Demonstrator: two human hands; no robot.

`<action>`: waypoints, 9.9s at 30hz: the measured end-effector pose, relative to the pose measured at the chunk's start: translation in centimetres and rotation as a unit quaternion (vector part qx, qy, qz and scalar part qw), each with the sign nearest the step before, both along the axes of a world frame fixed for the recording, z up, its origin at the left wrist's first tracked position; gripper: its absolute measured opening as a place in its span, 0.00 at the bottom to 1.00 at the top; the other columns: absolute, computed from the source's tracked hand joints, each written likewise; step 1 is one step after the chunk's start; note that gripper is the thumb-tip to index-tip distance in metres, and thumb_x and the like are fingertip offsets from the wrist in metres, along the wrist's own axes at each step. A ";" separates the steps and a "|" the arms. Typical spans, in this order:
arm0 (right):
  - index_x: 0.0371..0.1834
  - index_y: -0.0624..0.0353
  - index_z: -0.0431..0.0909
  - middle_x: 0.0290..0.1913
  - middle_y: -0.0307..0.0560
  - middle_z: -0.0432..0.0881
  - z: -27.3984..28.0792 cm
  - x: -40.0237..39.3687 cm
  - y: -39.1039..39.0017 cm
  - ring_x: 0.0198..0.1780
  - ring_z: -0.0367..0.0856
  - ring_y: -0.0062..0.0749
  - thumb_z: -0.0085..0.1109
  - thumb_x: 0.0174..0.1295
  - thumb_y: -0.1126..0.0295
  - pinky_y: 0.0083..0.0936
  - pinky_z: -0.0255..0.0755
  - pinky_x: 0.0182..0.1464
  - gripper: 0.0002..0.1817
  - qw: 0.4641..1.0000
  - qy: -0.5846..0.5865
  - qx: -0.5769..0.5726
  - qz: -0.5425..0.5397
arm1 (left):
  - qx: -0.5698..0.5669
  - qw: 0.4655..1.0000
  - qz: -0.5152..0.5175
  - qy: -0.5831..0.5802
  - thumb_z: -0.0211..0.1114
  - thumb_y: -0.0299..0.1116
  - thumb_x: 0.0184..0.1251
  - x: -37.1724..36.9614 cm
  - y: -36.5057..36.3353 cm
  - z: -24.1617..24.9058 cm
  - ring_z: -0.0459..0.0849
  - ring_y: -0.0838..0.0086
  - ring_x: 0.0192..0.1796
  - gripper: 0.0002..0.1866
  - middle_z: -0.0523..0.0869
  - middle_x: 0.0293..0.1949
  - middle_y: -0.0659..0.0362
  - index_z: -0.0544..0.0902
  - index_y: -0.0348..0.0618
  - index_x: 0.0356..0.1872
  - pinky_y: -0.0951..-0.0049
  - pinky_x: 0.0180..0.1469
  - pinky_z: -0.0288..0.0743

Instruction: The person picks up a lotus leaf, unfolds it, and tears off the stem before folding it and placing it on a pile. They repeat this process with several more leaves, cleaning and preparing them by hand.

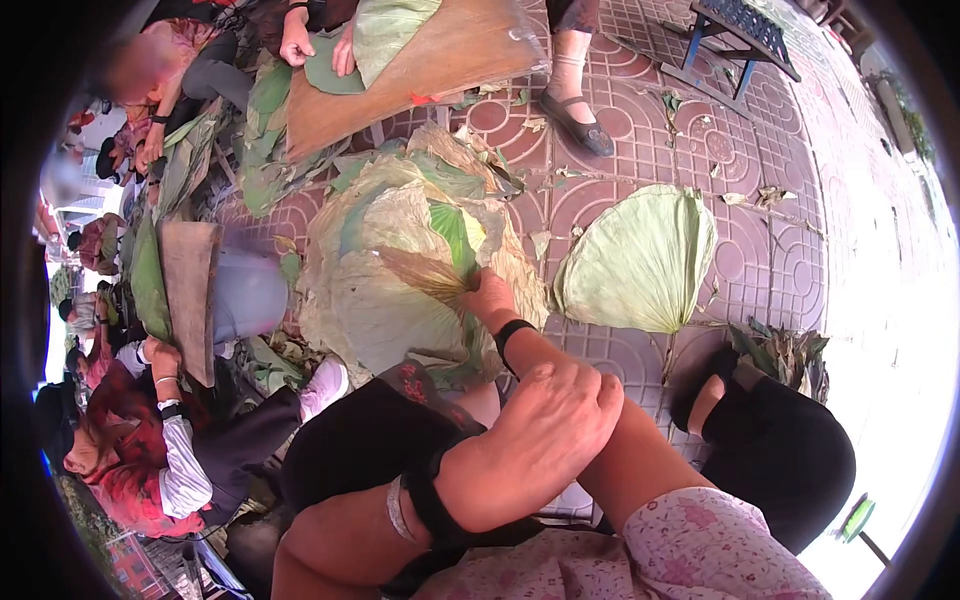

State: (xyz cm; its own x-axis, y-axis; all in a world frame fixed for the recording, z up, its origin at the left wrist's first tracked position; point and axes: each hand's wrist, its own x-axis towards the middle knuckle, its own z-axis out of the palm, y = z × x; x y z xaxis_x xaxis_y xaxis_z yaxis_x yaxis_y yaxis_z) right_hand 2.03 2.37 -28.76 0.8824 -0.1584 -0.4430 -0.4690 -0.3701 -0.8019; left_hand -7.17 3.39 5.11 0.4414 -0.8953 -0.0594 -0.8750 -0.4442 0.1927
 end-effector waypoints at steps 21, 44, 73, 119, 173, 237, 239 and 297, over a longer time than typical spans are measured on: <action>0.40 0.58 0.78 0.43 0.40 0.84 16.8 -1.7 -9.5 0.45 0.81 0.27 0.75 0.59 0.66 0.30 0.77 0.53 0.14 0.875 -0.159 0.456 0.025 | -0.211 0.942 0.251 0.076 0.68 0.37 0.64 6.3 1.8 -0.5 0.78 0.49 0.56 0.29 0.82 0.51 0.43 0.72 0.32 0.62 0.53 0.61 0.70; 0.47 0.55 0.83 0.43 0.35 0.86 29.8 -11.8 -28.3 0.45 0.84 0.24 0.73 0.62 0.69 0.25 0.77 0.51 0.12 0.924 -0.028 0.376 -0.068 | -0.470 0.591 0.337 0.562 0.72 0.31 0.69 9.9 -0.1 -2.6 0.83 0.78 0.47 0.12 0.87 0.48 0.60 0.83 0.37 0.47 0.74 0.55 0.75; 0.48 0.60 0.83 0.44 0.36 0.87 31.3 -12.4 -31.7 0.46 0.83 0.21 0.66 0.64 0.75 0.21 0.75 0.54 0.10 0.961 -0.073 0.267 0.003 | -0.450 0.616 0.368 0.532 0.67 0.44 0.74 10.1 0.7 -4.2 0.84 0.76 0.46 0.20 0.86 0.48 0.58 0.80 0.39 0.55 0.72 0.46 0.78; 0.56 0.62 0.79 0.53 0.44 0.86 29.9 -12.7 -29.7 0.55 0.85 0.30 0.63 0.69 0.73 0.29 0.78 0.63 0.14 0.829 -0.133 0.499 -0.213 | -0.546 0.504 0.374 0.555 0.64 0.29 0.74 6.7 -3.8 -5.9 0.86 0.72 0.37 0.11 0.88 0.44 0.56 0.80 0.39 0.53 0.71 0.40 0.82; 0.54 0.72 0.75 0.50 0.54 0.83 26.0 -11.8 -34.1 0.51 0.85 0.41 0.56 0.70 0.79 0.33 0.84 0.53 0.12 0.820 -0.148 0.447 -0.326 | -0.469 0.549 0.319 0.614 0.65 0.28 0.72 7.0 -3.2 -4.5 0.89 0.62 0.45 0.15 0.86 0.52 0.51 0.77 0.37 0.57 0.68 0.44 0.85; 0.57 0.62 0.81 0.47 0.35 0.86 29.8 -13.7 -30.9 0.49 0.79 0.16 0.59 0.69 0.77 0.22 0.74 0.57 0.15 0.969 -0.084 0.189 0.135 | -0.357 0.664 0.272 0.598 0.68 0.31 0.71 8.6 -1.5 -7.0 0.83 0.82 0.43 0.09 0.89 0.44 0.65 0.86 0.41 0.48 0.77 0.50 0.75; 0.55 0.59 0.83 0.44 0.33 0.87 29.6 -13.8 -30.6 0.47 0.79 0.14 0.60 0.70 0.73 0.22 0.75 0.54 0.12 0.975 -0.067 0.168 0.127 | -0.388 0.658 0.278 0.583 0.68 0.32 0.72 8.6 -1.6 -7.5 0.83 0.82 0.42 0.08 0.88 0.42 0.66 0.86 0.42 0.47 0.78 0.48 0.75; 0.38 0.63 0.87 0.30 0.39 0.88 30.5 -14.3 -27.9 0.32 0.83 0.22 0.72 0.62 0.64 0.27 0.76 0.37 0.12 0.969 0.006 0.114 0.219 | -0.218 0.879 0.127 0.404 0.71 0.30 0.64 5.2 -4.2 -5.1 0.86 0.70 0.37 0.09 0.89 0.34 0.54 0.85 0.34 0.39 0.68 0.46 0.78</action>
